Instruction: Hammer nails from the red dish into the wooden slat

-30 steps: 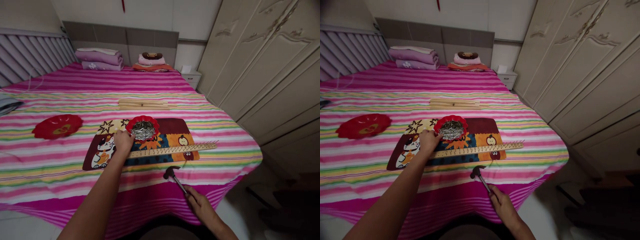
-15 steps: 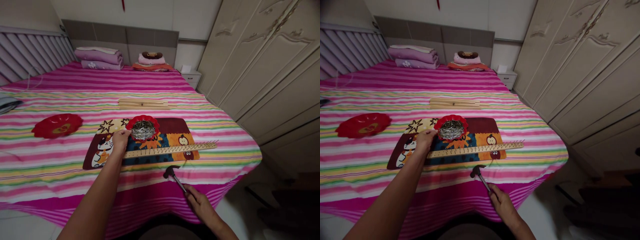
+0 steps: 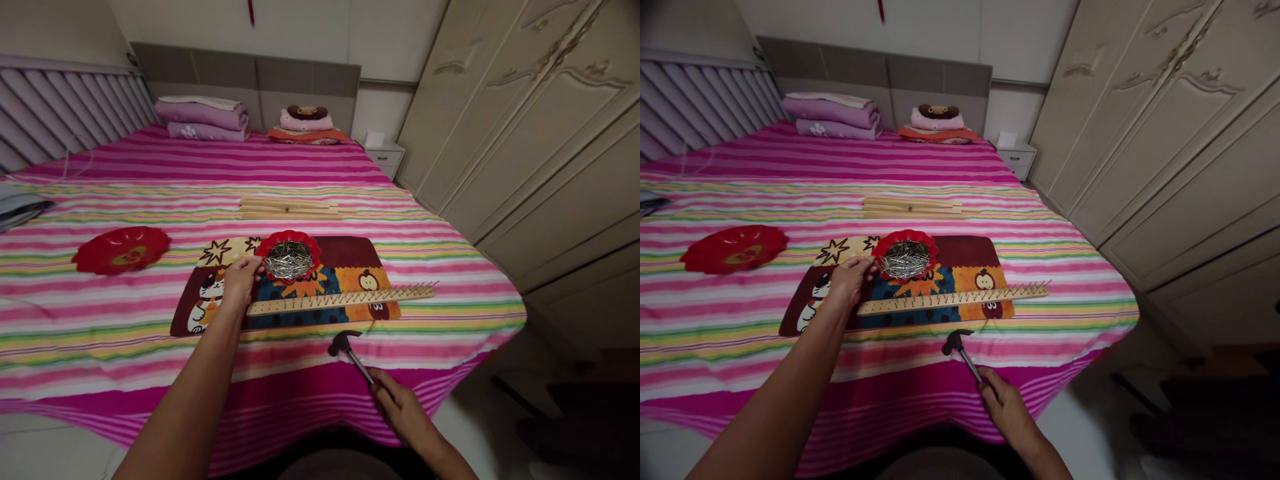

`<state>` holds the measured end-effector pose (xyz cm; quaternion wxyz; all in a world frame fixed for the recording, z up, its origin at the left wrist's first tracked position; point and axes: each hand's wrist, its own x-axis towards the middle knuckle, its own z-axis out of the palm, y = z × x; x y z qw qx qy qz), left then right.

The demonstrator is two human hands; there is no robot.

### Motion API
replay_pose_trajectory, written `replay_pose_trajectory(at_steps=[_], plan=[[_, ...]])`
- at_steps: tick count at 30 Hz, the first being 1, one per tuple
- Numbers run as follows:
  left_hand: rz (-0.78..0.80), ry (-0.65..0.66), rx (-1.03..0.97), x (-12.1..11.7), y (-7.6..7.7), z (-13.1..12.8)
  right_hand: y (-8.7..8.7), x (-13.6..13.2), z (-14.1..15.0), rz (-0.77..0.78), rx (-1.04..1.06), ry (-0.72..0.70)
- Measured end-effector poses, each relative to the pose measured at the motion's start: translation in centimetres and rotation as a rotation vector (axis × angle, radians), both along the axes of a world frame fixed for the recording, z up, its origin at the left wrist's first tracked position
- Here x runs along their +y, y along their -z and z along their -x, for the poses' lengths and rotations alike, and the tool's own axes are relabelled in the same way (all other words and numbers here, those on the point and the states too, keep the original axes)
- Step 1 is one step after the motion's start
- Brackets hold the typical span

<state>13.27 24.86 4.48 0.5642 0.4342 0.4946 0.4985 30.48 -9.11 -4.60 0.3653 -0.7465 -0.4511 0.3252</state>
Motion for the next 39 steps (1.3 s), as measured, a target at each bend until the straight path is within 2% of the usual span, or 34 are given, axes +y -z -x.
replay_pose_trajectory(at_steps=[11,17,26,32,39], plan=[[-0.025,0.041,0.099,-0.2,0.1,-0.8,-0.1,0.1,0.1,-0.014,0.018,0.009],[-0.019,0.050,0.066,-0.4,0.0,-0.7,-0.5,0.3,0.2,-0.029,0.045,0.017],[-0.006,0.130,-0.002,-3.3,0.5,1.5,0.2,0.0,0.2,0.032,0.131,0.039],[0.001,0.126,-0.057,-4.9,0.5,2.0,0.2,-0.1,0.2,0.057,0.145,0.044],[0.127,0.095,-0.139,-6.0,1.2,2.0,-0.5,0.1,0.3,0.044,0.100,0.041]])
